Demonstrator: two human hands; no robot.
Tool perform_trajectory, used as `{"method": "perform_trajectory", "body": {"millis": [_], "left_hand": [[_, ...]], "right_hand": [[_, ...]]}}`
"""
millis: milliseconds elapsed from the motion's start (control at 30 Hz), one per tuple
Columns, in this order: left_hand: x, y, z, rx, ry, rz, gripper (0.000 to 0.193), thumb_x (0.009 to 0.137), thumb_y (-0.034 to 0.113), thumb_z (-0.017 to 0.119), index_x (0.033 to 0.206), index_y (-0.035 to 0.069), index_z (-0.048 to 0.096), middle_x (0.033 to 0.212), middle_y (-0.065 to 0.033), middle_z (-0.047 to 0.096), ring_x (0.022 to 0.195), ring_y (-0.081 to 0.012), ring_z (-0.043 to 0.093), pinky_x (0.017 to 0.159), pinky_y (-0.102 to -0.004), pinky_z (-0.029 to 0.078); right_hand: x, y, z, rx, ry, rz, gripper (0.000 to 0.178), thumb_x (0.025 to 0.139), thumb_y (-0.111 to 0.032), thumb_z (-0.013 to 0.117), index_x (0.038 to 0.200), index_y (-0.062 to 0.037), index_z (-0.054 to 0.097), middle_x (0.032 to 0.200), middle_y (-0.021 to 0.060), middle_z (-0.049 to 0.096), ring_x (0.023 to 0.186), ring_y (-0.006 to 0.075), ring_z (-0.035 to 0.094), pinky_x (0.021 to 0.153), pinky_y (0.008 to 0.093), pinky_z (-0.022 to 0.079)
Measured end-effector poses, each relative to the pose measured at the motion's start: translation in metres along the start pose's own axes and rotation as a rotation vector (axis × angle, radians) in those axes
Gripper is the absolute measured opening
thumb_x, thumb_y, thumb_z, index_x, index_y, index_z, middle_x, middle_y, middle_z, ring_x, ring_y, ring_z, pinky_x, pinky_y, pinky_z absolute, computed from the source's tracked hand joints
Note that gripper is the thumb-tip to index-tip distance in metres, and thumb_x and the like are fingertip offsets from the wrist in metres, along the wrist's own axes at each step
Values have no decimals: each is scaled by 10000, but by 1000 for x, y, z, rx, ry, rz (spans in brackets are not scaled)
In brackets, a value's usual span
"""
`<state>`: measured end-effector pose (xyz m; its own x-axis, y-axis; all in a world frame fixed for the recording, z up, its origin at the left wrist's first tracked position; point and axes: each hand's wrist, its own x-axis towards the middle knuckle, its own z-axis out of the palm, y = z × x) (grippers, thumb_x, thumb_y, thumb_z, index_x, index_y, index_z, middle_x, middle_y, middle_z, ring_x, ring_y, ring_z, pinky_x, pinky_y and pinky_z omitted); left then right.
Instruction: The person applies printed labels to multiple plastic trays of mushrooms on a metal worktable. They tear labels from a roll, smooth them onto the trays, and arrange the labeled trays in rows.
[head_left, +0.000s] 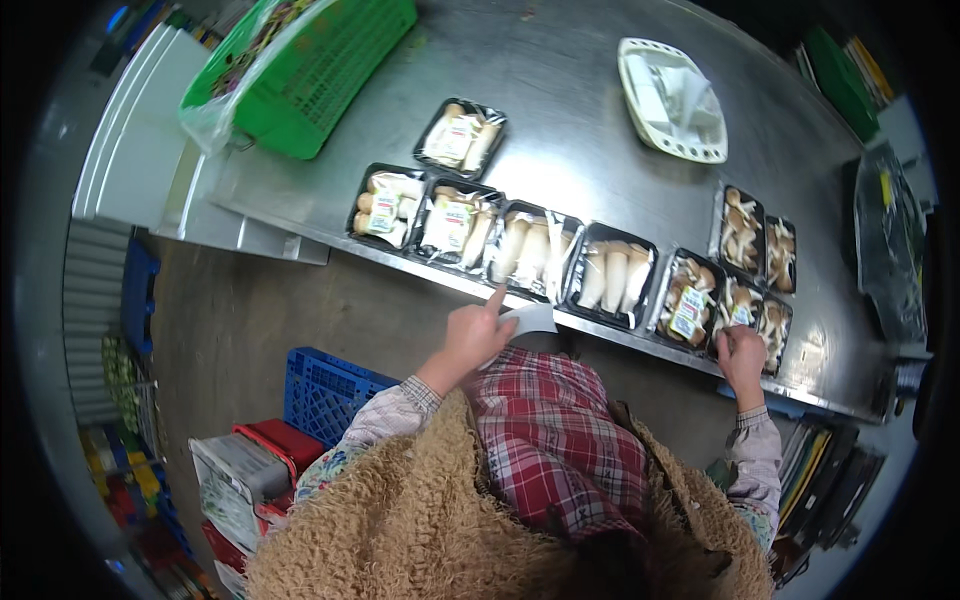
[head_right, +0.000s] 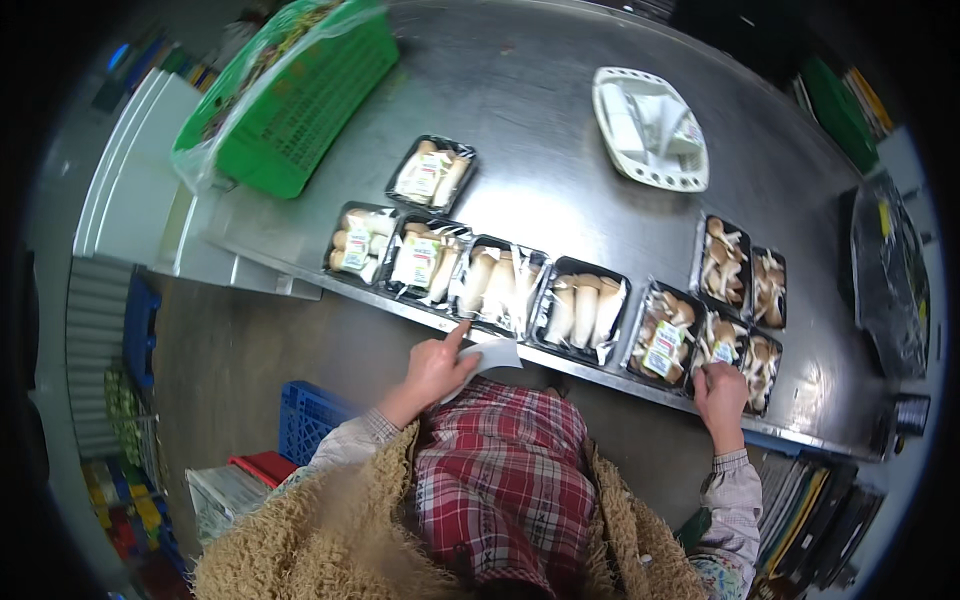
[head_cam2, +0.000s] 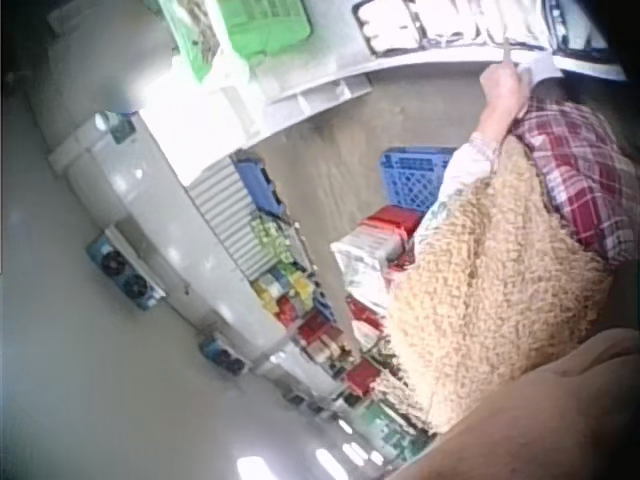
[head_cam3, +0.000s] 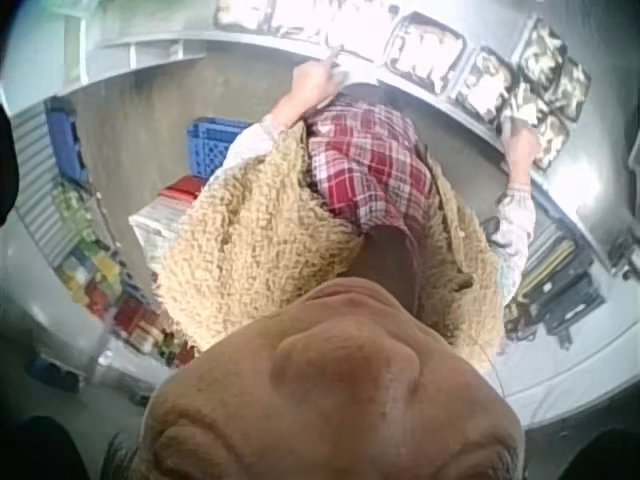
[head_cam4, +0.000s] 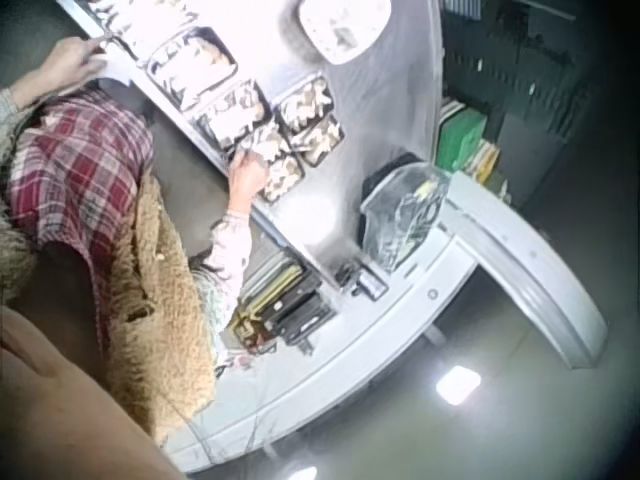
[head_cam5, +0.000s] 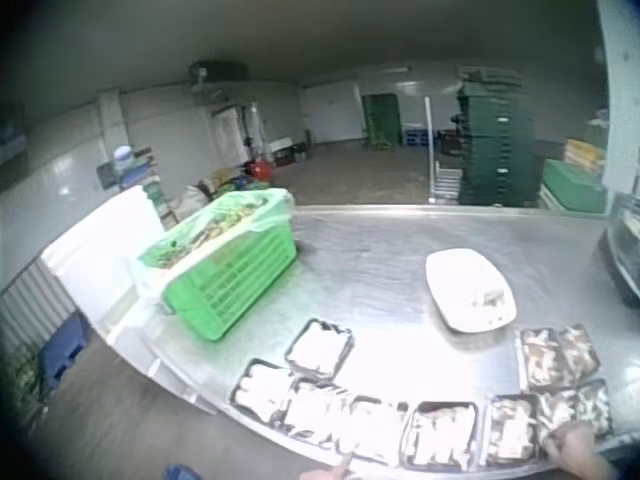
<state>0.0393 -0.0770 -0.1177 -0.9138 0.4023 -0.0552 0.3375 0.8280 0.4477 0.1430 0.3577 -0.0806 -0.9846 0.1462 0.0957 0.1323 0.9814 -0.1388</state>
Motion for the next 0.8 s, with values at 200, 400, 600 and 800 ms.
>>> {"method": "perform_trajectory", "body": {"millis": [200,400,600,800], "left_hand": [[-34,-29,-10,-112,-54,-52,432,830,375,630,1169,108,600,639,-176,631,620,-384,627,602,-484,504],[-61,-76,-38,-167,-52,-174,355,840,357,606,1098,116,636,679,-190,640,616,-373,628,578,-467,500],[-88,-134,-41,-150,9,-284,372,828,367,617,1102,117,639,635,-175,632,597,-373,624,554,-476,495],[-80,-147,-38,-200,11,-243,372,819,357,634,1096,109,639,649,-165,641,607,-367,631,564,-467,497]], "right_hand": [[138,-190,31,593,106,-276,170,763,-155,686,883,-34,681,838,114,642,765,290,627,679,364,500],[264,-353,95,436,164,-607,116,770,-150,645,801,-40,660,824,122,613,790,307,614,679,418,501],[310,-388,138,111,119,-700,136,719,-132,659,735,2,640,789,161,597,725,323,627,639,425,516],[309,-398,146,12,111,-828,67,674,-55,602,691,-4,643,762,167,588,700,310,622,606,411,503]]}}
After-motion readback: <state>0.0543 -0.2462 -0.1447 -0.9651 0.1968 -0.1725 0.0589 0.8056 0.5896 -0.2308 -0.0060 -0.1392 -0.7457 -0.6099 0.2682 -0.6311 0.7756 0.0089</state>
